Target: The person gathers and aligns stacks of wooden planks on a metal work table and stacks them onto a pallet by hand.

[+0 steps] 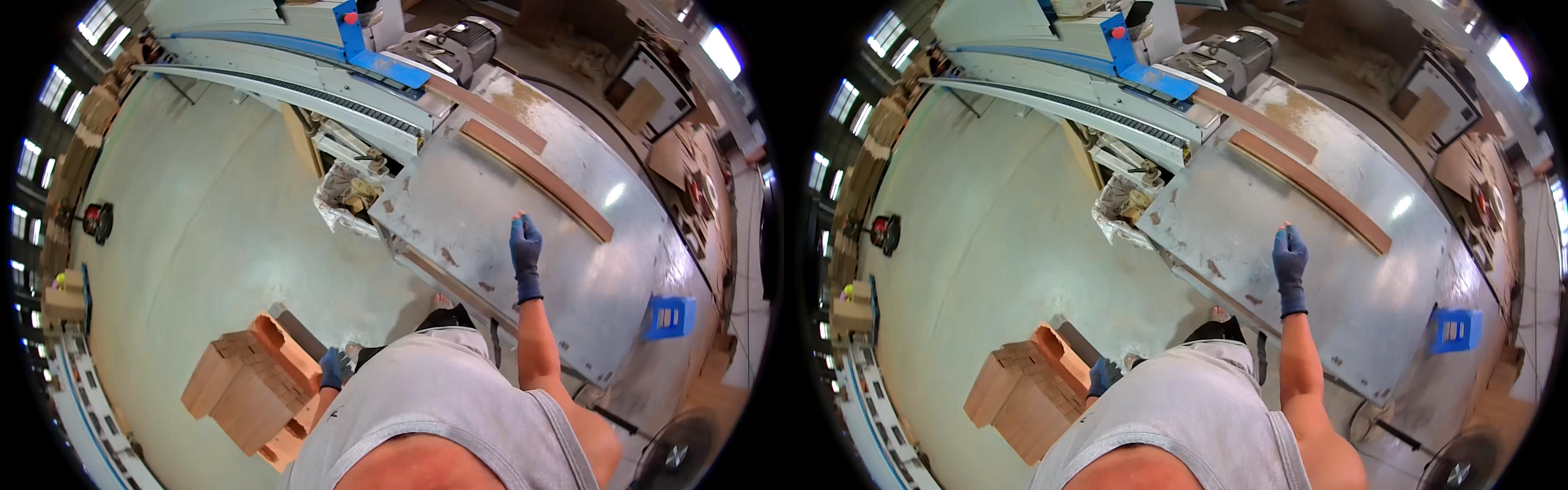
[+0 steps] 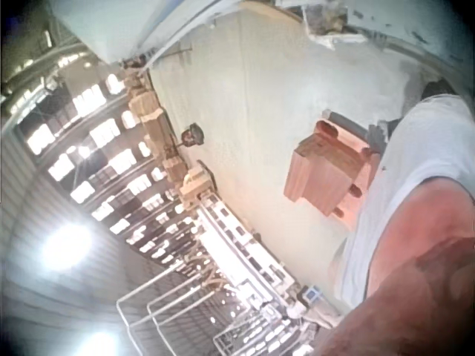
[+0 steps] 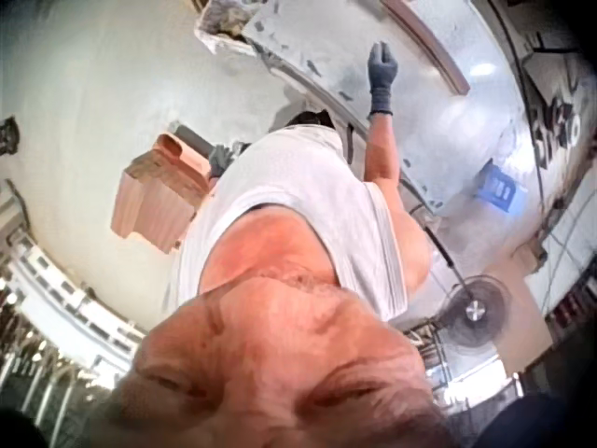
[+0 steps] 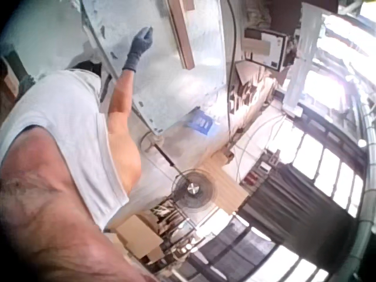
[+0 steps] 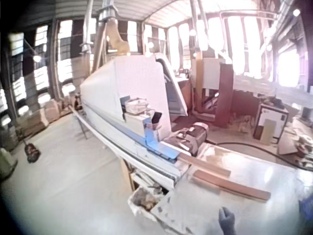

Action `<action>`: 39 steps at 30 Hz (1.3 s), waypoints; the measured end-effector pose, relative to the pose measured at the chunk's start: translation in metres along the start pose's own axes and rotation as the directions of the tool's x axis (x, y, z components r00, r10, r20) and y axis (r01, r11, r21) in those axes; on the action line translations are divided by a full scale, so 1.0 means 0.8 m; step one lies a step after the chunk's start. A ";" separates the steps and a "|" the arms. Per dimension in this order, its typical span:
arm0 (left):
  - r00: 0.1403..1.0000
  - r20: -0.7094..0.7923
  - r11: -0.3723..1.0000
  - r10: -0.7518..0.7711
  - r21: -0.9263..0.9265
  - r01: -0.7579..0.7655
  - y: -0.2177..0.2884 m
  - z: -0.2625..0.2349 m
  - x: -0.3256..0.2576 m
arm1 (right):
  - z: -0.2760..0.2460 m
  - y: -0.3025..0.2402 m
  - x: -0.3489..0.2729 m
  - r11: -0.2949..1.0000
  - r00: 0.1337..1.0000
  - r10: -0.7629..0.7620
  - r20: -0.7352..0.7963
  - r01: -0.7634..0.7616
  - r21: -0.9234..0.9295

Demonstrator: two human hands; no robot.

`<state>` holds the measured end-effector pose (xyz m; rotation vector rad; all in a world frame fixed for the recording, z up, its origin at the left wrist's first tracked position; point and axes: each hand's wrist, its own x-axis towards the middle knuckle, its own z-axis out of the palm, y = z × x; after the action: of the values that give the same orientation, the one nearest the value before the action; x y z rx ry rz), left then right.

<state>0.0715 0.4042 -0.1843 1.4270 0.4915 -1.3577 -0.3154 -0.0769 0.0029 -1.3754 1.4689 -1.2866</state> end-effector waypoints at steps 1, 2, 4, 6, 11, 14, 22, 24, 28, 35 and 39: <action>0.993 -0.106 0.997 0.055 0.060 -0.048 -0.013 0.043 -0.014 | 0.001 0.002 0.013 1.000 1.000 0.006 0.023 -0.006 -0.028; 0.972 -0.209 0.989 0.108 0.127 -0.082 -0.023 0.093 -0.032 | 0.002 0.006 0.025 0.998 0.999 0.008 0.050 -0.005 -0.060; 0.963 -0.150 0.959 0.224 0.210 -0.190 -0.046 0.124 -0.031 | -0.003 0.031 0.037 0.951 0.981 -0.175 0.085 0.191 -0.245; 0.955 -0.197 0.967 0.221 0.170 -0.189 -0.051 0.167 -0.045 | -0.005 0.045 0.042 0.837 0.926 -0.342 0.162 0.378 -0.395; 0.916 -0.330 0.923 0.226 0.374 -0.093 -0.087 0.155 -0.057 | -0.001 0.057 0.031 0.740 0.833 -0.306 0.461 0.512 -0.435; 0.870 -0.431 0.948 0.240 0.295 -0.116 -0.111 0.162 -0.096 | -0.005 0.076 0.018 0.604 0.740 -0.347 0.576 0.647 -0.467; 0.824 -0.546 0.984 0.151 0.161 -0.073 -0.212 0.166 -0.130 | -0.012 0.096 0.012 0.444 0.573 -0.513 0.639 0.814 -0.373; 0.759 -0.599 0.964 0.255 0.215 -0.155 -0.218 0.181 -0.145 | -0.013 0.093 0.008 0.440 0.574 -0.510 0.640 0.814 -0.380; 0.763 -0.609 0.976 0.217 0.109 -0.191 -0.222 0.196 -0.143 | -0.013 0.091 0.015 0.470 0.594 -0.499 0.631 0.797 -0.378; 0.843 -0.501 0.979 0.197 0.057 -0.195 -0.216 0.174 -0.112 | -0.011 0.097 0.007 0.554 0.659 -0.453 0.601 0.736 -0.389; 0.795 -0.304 0.814 0.525 0.451 -0.365 -0.208 0.169 -0.116 | -0.009 0.068 0.007 0.583 0.687 -0.456 0.565 0.711 -0.393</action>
<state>-0.1564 0.3796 -0.1397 2.0182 0.1300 -0.7675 -0.3363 -0.0853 -0.0473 -2.5762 1.1585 -0.7994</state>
